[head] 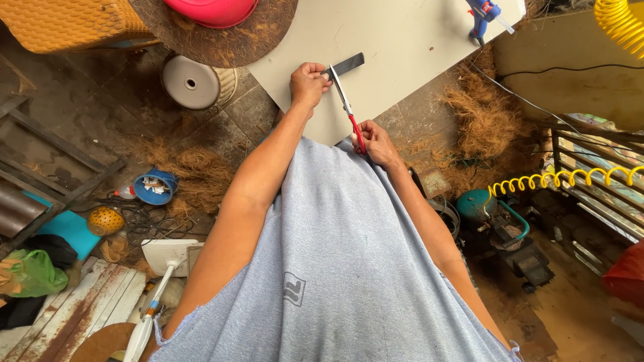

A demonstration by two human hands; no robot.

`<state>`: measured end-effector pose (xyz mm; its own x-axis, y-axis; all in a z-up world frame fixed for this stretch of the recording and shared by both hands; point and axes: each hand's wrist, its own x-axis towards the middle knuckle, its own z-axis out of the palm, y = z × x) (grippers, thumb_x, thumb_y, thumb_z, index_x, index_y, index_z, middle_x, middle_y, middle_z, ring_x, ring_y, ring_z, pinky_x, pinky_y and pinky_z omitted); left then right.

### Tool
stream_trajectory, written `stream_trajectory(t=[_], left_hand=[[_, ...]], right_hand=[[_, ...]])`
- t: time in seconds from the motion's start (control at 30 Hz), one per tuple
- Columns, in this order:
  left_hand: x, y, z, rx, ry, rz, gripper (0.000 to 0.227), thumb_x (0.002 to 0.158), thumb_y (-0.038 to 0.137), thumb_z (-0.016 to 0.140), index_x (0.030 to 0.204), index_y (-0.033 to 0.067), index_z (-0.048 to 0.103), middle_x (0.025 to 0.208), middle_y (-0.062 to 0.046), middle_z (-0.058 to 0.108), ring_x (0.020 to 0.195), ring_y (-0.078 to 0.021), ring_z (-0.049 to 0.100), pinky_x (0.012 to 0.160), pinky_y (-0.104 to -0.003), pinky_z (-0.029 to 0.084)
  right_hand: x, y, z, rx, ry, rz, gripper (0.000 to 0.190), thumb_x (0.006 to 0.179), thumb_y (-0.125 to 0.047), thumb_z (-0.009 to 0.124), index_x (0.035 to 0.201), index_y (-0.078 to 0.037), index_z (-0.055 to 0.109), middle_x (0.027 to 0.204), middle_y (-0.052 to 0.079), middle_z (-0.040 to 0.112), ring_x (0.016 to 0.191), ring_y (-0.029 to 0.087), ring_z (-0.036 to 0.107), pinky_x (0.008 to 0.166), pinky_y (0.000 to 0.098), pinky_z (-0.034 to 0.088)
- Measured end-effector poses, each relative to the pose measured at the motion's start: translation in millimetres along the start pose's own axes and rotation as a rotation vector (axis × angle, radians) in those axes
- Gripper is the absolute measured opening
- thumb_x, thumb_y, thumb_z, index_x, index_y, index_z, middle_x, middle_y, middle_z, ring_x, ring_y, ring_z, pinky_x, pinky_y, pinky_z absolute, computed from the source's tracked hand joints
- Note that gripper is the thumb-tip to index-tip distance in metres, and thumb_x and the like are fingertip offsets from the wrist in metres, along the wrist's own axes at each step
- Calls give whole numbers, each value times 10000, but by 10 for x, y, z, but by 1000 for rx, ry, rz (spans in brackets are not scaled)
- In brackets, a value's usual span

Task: Cutting a small strip of material and using a hot glue gun to attach it to a coconut fiber basket.

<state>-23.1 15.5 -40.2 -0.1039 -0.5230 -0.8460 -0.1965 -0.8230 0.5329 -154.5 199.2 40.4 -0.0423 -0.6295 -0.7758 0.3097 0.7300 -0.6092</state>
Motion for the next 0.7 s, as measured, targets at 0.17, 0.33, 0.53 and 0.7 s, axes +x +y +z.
stream_trajectory(t=[0.17, 0.33, 0.53, 0.7], left_hand=[[-50, 54, 2, 6, 7, -1, 162, 862, -30, 649, 981, 79, 649, 937, -103, 722, 746, -154, 754, 676, -243, 618], [-88, 39, -60, -4, -3, -8, 182, 863, -45, 638, 995, 79, 663, 968, -108, 699, 774, -166, 769, 711, -240, 637], [-174, -58, -380, -3, -18, 125, 172, 891, 22, 648, 1062, 29, 630, 915, -153, 732, 777, -186, 767, 704, -259, 652], [-190, -176, -606, 118, 86, 179, 153, 872, 6, 635, 1014, 62, 634, 828, -120, 724, 666, -160, 751, 599, -252, 659]], right_hand=[[34, 71, -20, 52, -10, -13, 200, 919, -150, 720, 960, -82, 536, 701, 47, 628, 593, 126, 627, 572, 242, 563], [-27, -150, 53, -27, 18, 46, 173, 927, -158, 712, 954, -102, 550, 722, 22, 631, 662, 127, 665, 650, 242, 589], [51, -88, 18, -147, 34, -10, 280, 804, -77, 784, 1017, -57, 604, 707, 36, 640, 616, 124, 631, 573, 193, 468], [160, -50, 51, -190, 22, -21, 245, 828, -130, 764, 1026, -90, 627, 697, 36, 673, 593, 113, 637, 561, 193, 450]])
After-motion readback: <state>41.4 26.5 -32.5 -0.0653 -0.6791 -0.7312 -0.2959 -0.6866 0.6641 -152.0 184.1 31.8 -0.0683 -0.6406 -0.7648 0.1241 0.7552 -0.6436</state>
